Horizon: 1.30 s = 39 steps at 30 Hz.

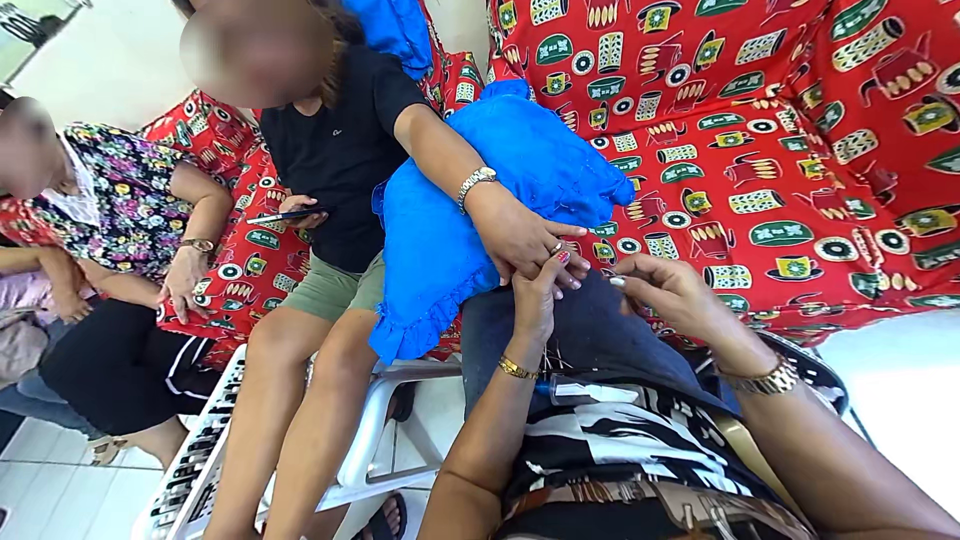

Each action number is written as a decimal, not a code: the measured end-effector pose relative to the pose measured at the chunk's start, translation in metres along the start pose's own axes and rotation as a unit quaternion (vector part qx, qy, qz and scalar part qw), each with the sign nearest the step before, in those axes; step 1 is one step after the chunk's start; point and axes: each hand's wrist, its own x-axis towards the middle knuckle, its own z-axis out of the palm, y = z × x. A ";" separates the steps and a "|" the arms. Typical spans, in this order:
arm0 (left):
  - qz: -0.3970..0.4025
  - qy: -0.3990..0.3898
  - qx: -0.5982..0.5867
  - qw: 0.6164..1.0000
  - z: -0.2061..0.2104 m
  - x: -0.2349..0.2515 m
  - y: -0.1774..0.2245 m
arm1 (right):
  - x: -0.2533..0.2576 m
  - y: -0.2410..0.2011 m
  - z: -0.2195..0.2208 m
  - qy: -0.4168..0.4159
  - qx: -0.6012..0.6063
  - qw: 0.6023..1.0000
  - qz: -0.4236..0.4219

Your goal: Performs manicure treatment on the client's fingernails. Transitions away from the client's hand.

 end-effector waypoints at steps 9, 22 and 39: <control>0.010 0.006 -0.015 1.000 0.004 0.001 -0.004 | -0.002 -0.007 0.011 0.084 -0.235 0.961 -0.118; 0.022 0.027 -0.014 0.999 0.011 0.000 -0.005 | 0.000 -0.011 0.015 0.102 -0.269 0.949 -0.131; 0.033 0.032 0.001 0.999 0.014 0.000 -0.005 | 0.003 -0.015 0.015 0.110 -0.302 0.935 -0.152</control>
